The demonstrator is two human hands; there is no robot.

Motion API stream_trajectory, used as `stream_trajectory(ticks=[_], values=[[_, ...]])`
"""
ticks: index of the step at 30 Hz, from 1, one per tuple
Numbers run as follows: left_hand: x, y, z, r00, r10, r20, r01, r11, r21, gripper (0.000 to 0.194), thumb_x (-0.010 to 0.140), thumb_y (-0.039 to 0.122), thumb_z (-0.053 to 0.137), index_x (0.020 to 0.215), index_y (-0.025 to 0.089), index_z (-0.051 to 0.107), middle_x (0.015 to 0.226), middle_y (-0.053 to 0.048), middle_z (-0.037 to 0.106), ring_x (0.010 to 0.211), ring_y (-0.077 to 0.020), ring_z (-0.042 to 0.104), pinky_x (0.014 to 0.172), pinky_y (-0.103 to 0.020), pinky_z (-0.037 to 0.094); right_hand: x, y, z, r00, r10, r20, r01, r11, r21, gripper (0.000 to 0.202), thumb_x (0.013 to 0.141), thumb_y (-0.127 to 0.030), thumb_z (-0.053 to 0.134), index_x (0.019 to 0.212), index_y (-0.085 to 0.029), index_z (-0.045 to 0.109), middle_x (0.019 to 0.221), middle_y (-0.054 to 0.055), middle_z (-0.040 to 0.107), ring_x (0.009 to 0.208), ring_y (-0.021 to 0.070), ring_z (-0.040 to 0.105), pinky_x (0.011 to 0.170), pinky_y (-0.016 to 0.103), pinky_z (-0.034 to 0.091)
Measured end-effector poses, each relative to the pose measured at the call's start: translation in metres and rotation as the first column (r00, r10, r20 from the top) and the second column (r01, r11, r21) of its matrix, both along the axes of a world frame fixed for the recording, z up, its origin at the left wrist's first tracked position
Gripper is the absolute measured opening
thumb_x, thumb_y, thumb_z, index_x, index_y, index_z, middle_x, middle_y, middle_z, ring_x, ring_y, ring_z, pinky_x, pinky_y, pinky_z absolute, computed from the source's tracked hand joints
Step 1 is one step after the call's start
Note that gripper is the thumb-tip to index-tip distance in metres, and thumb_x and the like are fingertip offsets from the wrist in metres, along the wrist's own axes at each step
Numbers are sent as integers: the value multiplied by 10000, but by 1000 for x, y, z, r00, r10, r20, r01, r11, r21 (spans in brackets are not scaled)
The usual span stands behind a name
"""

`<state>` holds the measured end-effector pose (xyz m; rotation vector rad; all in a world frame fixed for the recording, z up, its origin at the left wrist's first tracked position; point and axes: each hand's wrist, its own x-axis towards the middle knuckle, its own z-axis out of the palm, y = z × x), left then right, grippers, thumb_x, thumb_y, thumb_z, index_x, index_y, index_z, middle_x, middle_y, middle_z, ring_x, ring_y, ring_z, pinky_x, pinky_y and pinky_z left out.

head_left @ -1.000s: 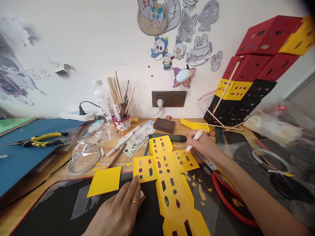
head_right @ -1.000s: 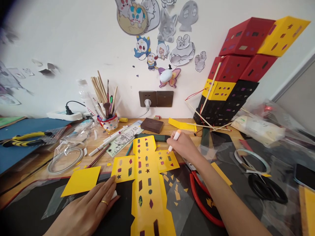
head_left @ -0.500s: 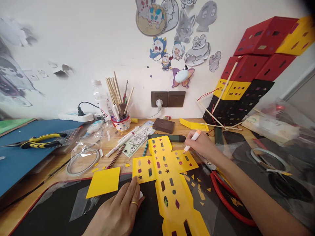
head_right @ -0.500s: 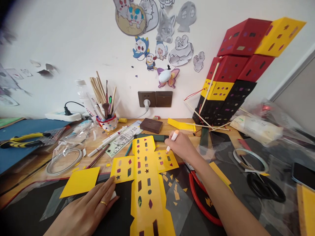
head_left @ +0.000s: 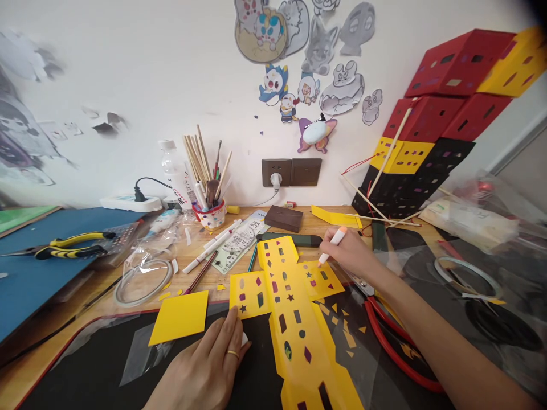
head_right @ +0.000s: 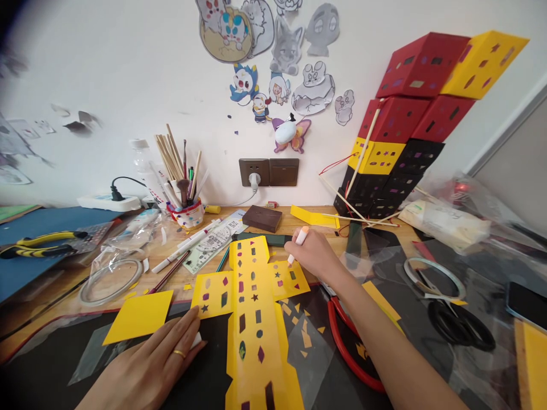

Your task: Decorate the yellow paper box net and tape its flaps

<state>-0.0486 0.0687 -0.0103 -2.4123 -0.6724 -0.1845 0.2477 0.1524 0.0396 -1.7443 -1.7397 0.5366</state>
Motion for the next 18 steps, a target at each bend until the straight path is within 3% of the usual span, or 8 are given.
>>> stream_trajectory(ticks=[12, 18], values=[[2, -5, -8, 994, 71, 88, -68, 997, -31, 310, 917, 124, 310, 1085, 99, 569, 1166, -165, 559, 985, -268, 583, 740, -354, 528, 0, 0, 3, 997, -36, 63, 36, 999, -6, 144, 656, -217, 464, 520, -204, 421, 503, -20, 563, 537, 144, 502, 495, 241, 295], [2, -4, -6, 995, 56, 83, -54, 998, -25, 269, 905, 115, 356, 1032, 108, 593, 1142, -157, 578, 963, -289, 593, 699, -369, 540, 0, 0, 2, 995, -46, 86, 45, 999, 9, 151, 656, -223, 470, 518, -203, 413, 493, -24, 530, 526, 139, 467, 489, 245, 284]])
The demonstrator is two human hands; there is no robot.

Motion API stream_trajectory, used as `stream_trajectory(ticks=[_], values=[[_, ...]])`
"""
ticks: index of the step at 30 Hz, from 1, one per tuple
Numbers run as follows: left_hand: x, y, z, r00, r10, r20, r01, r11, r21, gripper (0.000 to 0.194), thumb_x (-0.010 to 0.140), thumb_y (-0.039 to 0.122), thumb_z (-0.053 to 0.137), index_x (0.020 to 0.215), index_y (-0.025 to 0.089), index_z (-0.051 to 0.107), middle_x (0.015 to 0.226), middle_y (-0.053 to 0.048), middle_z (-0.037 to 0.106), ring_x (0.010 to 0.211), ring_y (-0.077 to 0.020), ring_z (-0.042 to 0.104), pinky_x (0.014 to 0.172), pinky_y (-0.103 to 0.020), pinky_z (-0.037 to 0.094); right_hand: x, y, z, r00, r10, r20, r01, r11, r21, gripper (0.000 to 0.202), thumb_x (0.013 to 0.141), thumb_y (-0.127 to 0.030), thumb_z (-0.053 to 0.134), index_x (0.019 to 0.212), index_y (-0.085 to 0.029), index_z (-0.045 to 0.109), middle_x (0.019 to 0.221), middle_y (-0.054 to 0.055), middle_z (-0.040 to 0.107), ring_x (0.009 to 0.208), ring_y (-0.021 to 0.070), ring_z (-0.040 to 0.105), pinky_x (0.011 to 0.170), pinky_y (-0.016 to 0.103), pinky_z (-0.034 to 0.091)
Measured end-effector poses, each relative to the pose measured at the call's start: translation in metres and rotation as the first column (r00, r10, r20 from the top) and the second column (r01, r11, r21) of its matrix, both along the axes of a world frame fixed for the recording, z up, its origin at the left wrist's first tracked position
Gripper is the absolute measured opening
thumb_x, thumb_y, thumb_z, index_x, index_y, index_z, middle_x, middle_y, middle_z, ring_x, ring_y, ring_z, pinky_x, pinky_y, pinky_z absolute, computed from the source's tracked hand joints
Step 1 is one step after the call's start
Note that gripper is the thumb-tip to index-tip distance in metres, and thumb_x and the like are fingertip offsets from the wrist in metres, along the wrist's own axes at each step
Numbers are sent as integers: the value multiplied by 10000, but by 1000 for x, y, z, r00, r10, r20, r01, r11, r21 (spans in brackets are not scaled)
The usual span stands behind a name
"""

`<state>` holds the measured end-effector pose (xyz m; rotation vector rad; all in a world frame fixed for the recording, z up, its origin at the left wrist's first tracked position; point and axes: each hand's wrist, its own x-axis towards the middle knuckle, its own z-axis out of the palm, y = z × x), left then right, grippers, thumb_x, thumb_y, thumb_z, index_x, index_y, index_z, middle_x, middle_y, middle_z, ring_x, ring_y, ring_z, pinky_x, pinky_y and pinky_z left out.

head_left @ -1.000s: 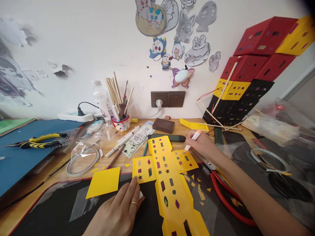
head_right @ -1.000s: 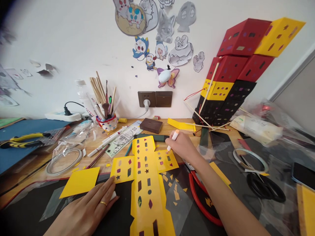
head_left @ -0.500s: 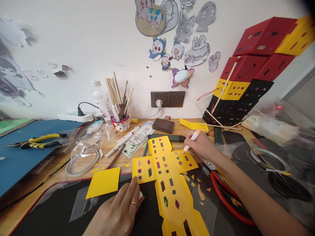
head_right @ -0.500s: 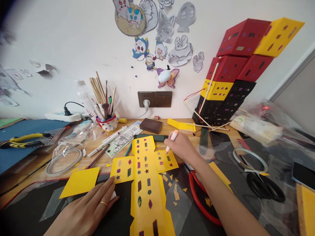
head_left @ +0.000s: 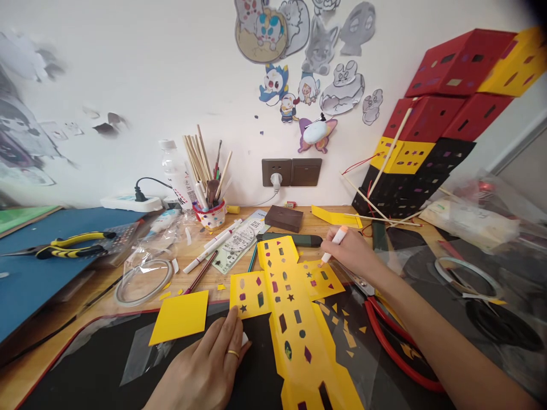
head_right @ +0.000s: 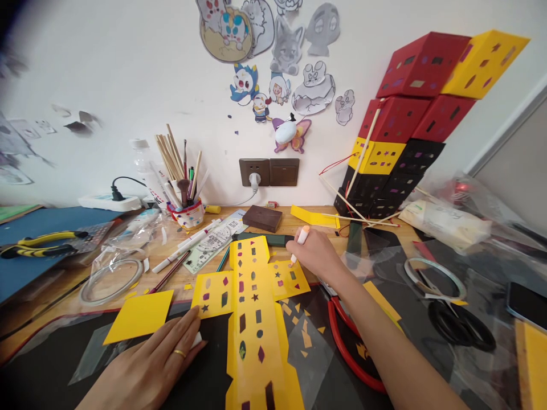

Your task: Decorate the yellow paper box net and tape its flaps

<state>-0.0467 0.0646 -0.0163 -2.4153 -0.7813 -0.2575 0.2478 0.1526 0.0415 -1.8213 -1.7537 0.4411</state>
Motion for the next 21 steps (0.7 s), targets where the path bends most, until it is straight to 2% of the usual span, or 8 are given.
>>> stream_trajectory(ticks=[5, 16, 21], values=[[1, 0, 4, 998, -6, -62, 6, 1000, -10, 272, 901, 90, 350, 1038, 97, 585, 1129, -169, 582, 946, -288, 602, 671, -355, 550, 1, 0, 0, 1000, -10, 7, 9, 1000, 7, 143, 659, -229, 471, 530, -203, 415, 507, -25, 528, 540, 141, 468, 498, 245, 290], [0, 1, 5, 996, -4, -90, 4, 1000, -5, 256, 900, 112, 376, 1049, 97, 583, 1137, -173, 577, 956, -291, 596, 674, -352, 552, -1, -1, 1, 1000, 13, -15, -13, 1000, -12, 143, 658, -208, 458, 521, -201, 418, 509, -7, 570, 533, 145, 511, 488, 245, 292], [-1, 1, 7, 987, -8, -160, 8, 1000, 0, 275, 903, 113, 357, 1061, 90, 581, 1141, -184, 570, 948, -292, 602, 659, -344, 555, 0, 0, 0, 1000, 3, -18, -3, 1000, -10, 141, 650, -211, 467, 516, -200, 424, 495, -7, 553, 511, 143, 501, 474, 248, 275]])
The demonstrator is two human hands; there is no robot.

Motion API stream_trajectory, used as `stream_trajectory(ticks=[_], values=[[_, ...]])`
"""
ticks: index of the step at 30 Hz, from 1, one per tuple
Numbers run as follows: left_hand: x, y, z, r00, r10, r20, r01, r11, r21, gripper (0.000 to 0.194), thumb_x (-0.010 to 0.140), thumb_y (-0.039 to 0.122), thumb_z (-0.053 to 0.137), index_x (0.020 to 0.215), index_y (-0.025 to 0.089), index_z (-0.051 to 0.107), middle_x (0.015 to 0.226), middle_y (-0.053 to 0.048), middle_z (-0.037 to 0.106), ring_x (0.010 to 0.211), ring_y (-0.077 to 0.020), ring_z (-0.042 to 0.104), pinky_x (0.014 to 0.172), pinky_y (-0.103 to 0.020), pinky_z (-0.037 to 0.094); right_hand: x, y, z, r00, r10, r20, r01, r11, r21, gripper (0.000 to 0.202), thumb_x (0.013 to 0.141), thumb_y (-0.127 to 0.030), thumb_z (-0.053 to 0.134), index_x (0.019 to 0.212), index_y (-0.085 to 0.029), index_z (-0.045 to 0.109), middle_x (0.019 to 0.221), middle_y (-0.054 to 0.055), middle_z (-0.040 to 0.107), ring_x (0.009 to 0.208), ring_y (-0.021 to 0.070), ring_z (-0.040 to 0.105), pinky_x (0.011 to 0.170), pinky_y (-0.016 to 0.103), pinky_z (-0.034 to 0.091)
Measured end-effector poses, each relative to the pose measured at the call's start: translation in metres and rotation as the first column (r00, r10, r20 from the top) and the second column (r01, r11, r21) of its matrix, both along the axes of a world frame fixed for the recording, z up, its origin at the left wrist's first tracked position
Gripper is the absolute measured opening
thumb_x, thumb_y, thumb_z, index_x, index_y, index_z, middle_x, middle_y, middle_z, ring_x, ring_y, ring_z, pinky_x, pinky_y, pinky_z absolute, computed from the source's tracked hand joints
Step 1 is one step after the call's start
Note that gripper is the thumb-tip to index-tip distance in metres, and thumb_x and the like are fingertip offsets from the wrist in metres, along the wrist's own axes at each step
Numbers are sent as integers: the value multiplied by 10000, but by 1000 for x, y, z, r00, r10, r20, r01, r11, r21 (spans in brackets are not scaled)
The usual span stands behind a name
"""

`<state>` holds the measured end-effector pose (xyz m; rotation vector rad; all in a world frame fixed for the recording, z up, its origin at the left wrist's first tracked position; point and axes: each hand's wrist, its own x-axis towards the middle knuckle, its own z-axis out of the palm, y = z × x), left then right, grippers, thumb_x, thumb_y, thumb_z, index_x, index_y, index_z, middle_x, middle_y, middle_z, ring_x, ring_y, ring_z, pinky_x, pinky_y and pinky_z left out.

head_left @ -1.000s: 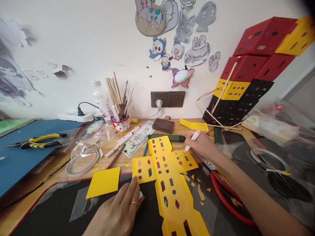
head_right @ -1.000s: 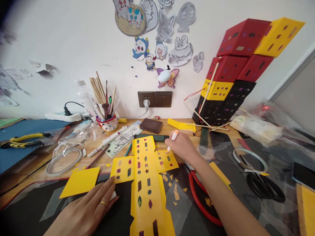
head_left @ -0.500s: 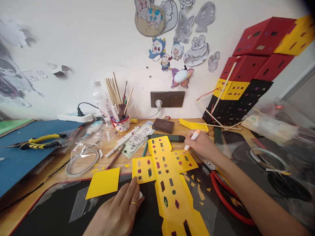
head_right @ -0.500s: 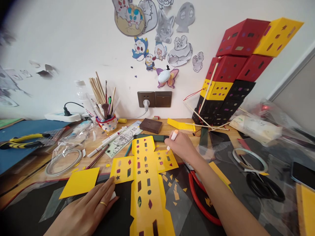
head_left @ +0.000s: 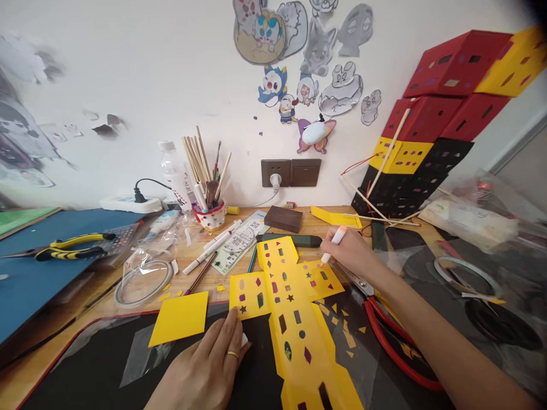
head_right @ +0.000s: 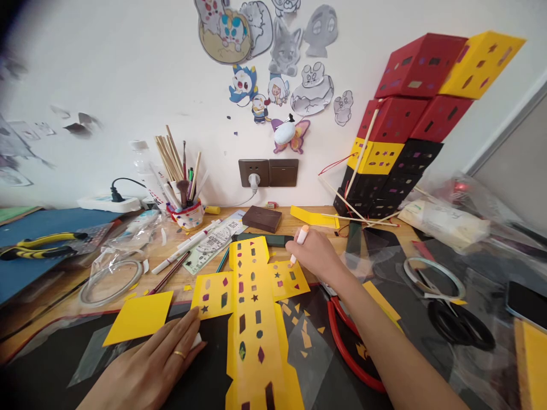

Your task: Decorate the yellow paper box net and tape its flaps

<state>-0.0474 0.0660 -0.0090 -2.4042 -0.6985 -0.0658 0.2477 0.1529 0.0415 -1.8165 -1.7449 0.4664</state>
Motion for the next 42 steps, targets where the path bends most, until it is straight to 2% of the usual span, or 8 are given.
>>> stream_trajectory(ticks=[10, 17, 22, 28, 33, 35, 38, 42], values=[[-3, 4, -3, 997, -73, 7, 73, 996, 49, 272, 904, 134, 357, 1041, 58, 580, 1106, -205, 584, 899, -290, 625, 625, -327, 565, 1, 0, -1, 995, 17, -98, -18, 1000, -9, 135, 635, -193, 490, 510, -199, 439, 475, -12, 552, 497, 138, 495, 476, 244, 300], [-3, 5, -2, 997, -75, 12, 75, 997, 32, 267, 903, 137, 367, 1043, 72, 586, 1109, -192, 587, 910, -286, 621, 641, -327, 569, 4, -3, 4, 944, 33, -327, -46, 998, -33, 132, 650, -192, 475, 547, -202, 394, 487, -43, 478, 509, 139, 568, 457, 219, 357], [-1, 5, -1, 996, -80, 39, 79, 996, 30, 269, 903, 114, 351, 1008, 64, 593, 1083, -196, 601, 906, -291, 622, 642, -339, 563, 7, -10, 23, 871, 74, -486, -76, 997, 15, 157, 649, -185, 492, 531, -193, 389, 520, -58, 377, 513, 105, 505, 462, 205, 384], [8, 3, 8, 979, -61, 193, 50, 997, 65, 337, 919, 97, 282, 936, 51, 616, 980, -171, 651, 838, -252, 646, 598, -296, 547, 5, -19, 61, 775, 150, -613, -29, 979, 203, 153, 713, -164, 523, 577, -185, 454, 517, -60, 333, 467, 71, 318, 417, 180, 317], [9, 2, 14, 959, 8, 282, -29, 997, 68, 349, 937, 169, 296, 940, 81, 634, 986, -125, 661, 779, -224, 656, 532, -287, 532, -10, -34, 81, 917, 86, -390, -38, 991, 131, 193, 754, -219, 553, 582, -189, 472, 441, -57, 374, 408, 71, 326, 365, 190, 242], [8, 0, 16, 933, -30, 358, 8, 998, 61, 298, 929, 199, 357, 947, 92, 634, 1016, -108, 654, 788, -213, 653, 550, -281, 529, -17, -50, 78, 943, 80, -324, -55, 995, 86, 211, 782, -308, 551, 615, -200, 479, 411, -65, 375, 385, 73, 339, 355, 189, 243], [9, -7, 20, 870, -164, 464, 183, 983, 3, 243, 912, 213, 422, 948, 97, 632, 1041, -93, 646, 768, -175, 647, 568, -242, 520, -26, -81, 60, 930, 101, -353, -96, 995, 30, 261, 821, -419, 500, 675, -203, 526, 499, -48, 478, 421, 73, 416, 394, 183, 319], [11, -20, 26, 880, -267, 392, 365, 909, -200, 272, 928, 213, 376, 1023, 105, 607, 1074, -70, 633, 664, -124, 621, 525, -207, 508, -34, -110, 26, 862, 82, -501, -163, 979, -122, 260, 818, -440, 495, 730, -202, 552, 588, -44, 488, 464, 73, 436, 428, 186, 350]])
